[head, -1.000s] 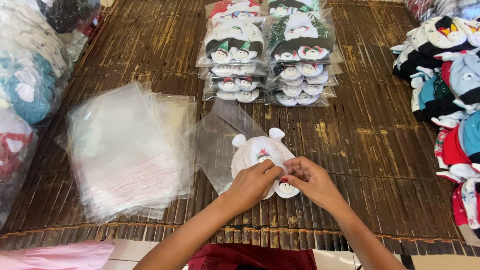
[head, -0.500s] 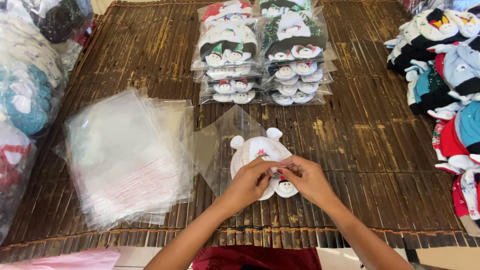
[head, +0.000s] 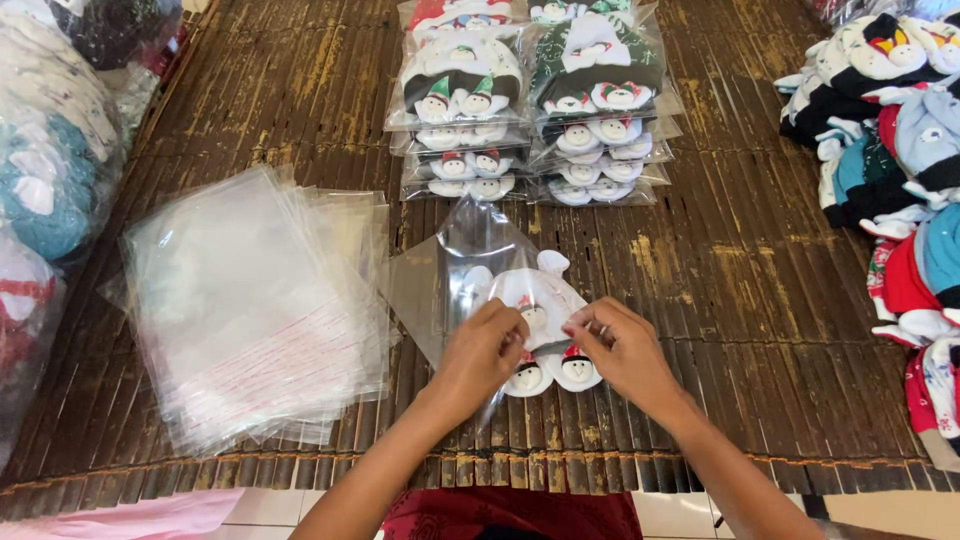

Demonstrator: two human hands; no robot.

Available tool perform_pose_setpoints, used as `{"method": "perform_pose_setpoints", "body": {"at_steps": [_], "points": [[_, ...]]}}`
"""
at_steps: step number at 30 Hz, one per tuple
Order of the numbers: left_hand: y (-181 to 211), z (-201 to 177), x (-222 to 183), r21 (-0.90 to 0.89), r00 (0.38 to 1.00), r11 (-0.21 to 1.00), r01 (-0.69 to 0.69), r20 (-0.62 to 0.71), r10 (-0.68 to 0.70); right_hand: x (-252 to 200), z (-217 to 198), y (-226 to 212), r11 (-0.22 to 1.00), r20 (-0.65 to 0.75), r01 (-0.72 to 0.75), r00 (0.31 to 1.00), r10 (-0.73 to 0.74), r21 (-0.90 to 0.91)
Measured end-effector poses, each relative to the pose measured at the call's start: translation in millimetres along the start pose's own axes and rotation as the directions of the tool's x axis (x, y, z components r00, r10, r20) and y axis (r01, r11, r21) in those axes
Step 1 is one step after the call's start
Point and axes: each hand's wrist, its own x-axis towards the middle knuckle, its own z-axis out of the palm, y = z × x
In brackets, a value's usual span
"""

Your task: Packaging small fabric items like baby hats and socks into clear plastic bags.

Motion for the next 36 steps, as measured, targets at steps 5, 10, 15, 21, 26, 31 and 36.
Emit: {"method": "perform_pose_setpoints", "body": {"at_steps": [5,10,15,21,26,31,36], "points": [[24,-30,6,0.220,0.994,0.975,-0.016,-0.100,0.039,15,-12,23,0.903,0.022,-0.027,0.999,0.041,-0.430],[6,-14,7,0.227,0.953,0.963,0.147,0.226,-0.199,21,-6,5,0.743,0.171,-0.144,0.928,0.330,-0.654],[3,-14,11,0.263,0.893,0.943,0.201,0.347,-0.287,38,14,46,0.906,0.300,-0.285,0.875,0.379,-0.314],[6,-18,9,0.224,0.903,0.951,0.213,0.328,-0.279,34,24,-11,0.841,0.224,-0.513,0.851,0.475,0.169],[23,-35,9,0.254,0.964,0.958,0.136,0.189,-0.187,23,15,34,0.907,0.180,-0.406,0.906,0.383,0.115],[30,-47,19,0.365,0.988,0.931,0.021,0.137,-0.076,-2,-36,25,0.954,0.205,-0.299,0.935,0.289,0.018],[-15,-21,48,0.103,0.914,0.992,0.069,0.391,-0.104,-14,-83,8,0.882,0.279,-0.469,0.841,0.463,-0.051]]}}
